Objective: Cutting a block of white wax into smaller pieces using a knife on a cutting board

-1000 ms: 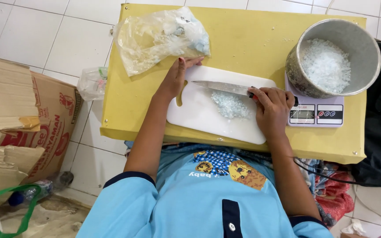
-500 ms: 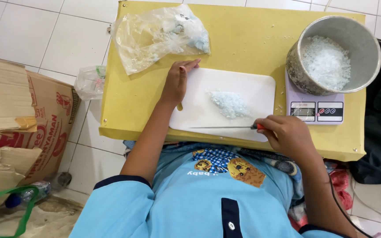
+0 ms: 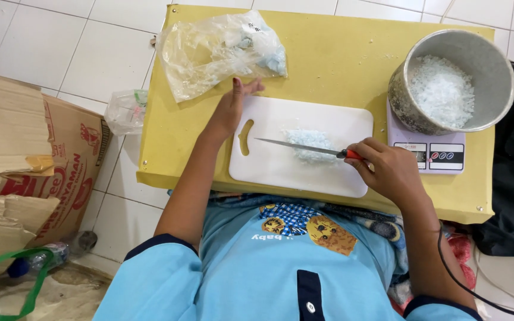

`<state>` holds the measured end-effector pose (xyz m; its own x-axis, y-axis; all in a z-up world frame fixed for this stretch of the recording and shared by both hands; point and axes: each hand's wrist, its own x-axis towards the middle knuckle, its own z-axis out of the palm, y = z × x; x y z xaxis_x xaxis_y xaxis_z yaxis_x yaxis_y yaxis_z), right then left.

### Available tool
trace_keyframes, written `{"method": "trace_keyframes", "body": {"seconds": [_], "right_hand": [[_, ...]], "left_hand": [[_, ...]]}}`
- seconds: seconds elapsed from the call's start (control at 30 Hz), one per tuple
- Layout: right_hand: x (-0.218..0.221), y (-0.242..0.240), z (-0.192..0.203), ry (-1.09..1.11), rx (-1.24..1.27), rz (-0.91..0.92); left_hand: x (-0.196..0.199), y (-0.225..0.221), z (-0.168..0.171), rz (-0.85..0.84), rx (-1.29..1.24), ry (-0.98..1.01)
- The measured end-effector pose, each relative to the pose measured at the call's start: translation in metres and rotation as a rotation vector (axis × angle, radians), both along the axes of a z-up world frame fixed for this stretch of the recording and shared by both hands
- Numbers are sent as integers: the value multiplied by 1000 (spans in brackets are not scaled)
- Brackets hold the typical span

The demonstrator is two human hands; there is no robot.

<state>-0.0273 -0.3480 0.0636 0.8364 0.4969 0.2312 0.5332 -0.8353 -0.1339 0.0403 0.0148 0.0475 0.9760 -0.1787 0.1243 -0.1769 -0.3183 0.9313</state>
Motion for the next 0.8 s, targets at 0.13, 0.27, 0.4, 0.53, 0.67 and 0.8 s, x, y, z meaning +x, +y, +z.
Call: {"method": "trace_keyframes", "body": {"seconds": [0.13, 0.27, 0.4, 0.53, 0.67, 0.8], "right_hand": [[8, 4, 3, 1, -88, 16], [15, 2, -18, 36, -213, 28], [23, 2, -33, 110, -326, 12], [27, 16, -7, 198, -419, 19], [29, 23, 21, 333, -436, 12], [20, 27, 37, 405, -451, -27]], "left_hand": [[-9, -26, 35, 83, 52, -137], [-25, -73, 11, -44, 237, -204], [-27, -102, -25, 6, 528, -224], [-16, -105, -51, 70, 618, -220], [-10, -106, -56, 69, 642, -140], [-8, -109, -65, 45, 661, -52]]}}
